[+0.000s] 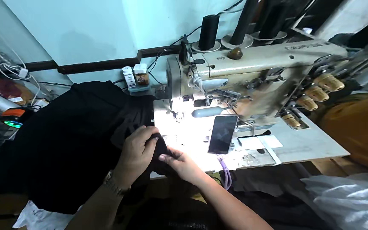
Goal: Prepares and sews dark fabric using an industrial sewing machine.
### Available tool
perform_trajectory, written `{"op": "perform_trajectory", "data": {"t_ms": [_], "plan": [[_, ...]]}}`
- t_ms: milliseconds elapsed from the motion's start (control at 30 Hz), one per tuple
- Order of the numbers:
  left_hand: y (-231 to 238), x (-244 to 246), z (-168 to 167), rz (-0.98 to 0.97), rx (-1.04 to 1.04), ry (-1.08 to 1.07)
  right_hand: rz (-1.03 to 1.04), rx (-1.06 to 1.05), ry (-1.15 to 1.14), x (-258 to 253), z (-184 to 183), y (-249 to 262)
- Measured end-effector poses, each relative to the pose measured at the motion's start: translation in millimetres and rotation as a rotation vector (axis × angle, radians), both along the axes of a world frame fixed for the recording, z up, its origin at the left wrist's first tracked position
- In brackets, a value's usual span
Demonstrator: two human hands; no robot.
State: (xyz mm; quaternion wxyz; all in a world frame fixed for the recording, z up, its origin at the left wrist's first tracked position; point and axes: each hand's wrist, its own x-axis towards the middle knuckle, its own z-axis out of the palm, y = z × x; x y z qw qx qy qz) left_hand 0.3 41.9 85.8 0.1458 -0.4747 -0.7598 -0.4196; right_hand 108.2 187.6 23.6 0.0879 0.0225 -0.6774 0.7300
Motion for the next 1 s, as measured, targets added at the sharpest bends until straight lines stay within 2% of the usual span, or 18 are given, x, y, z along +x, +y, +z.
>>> {"op": "perform_trajectory", "data": {"t_ms": [67, 200, 267, 367, 500, 600, 667, 700, 833, 867, 933, 1000], "plan": [[19.6, -14.0, 1.4, 0.077, -0.086, 0.087, 0.0, -0.143, -0.134, -0.5, 4.7, 7.3], [60.2, -45.1, 1.2, 0.102, -0.249, 0.092, -0.158, -0.171, -0.164, 0.6, -5.8, 17.8], [76.9, -60.2, -1.2, 0.112, -0.411, 0.009, -0.311, -0.104, -0.107, 5.0, -18.6, 20.0], [103.9, -70.9, -5.2, 0.169, -0.631, -0.057, -0.462, 0.147, 0.092, 12.0, -30.5, 32.4], [132.6, -87.0, -29.3, 0.169, -0.459, 0.049, -0.654, 0.706, 0.106, 4.8, -27.2, 51.6], [143.9, -90.8, -22.6, 0.162, -0.412, -0.129, -0.698, 0.911, 0.056, -7.3, -19.3, 53.9], [145.7, -85.0, -9.8, 0.189, -0.422, -0.32, -0.699, 0.97, 0.028, -10.1, -15.4, 51.4], [145.5, -85.0, -8.6, 0.19, -0.411, -0.33, -0.699, 0.985, 0.029, -9.8, -14.9, 50.6], [139.5, -91.1, -11.6, 0.111, -0.471, -0.122, -0.693, 0.985, 0.05, 0.0, -14.0, 48.0], [138.2, -80.2, 1.5, 0.12, -0.521, -0.188, -0.701, 0.994, 0.06, 1.0, -14.3, 47.8], [140.2, -55.7, 31.3, 0.177, -0.563, -0.482, -0.701, 1.015, 0.055, -0.5, -13.0, 47.5], [143.1, -66.1, 11.3, 0.179, -0.362, -0.592, -0.688, 1.032, 0.021, -5.1, -10.9, 48.1]]}}
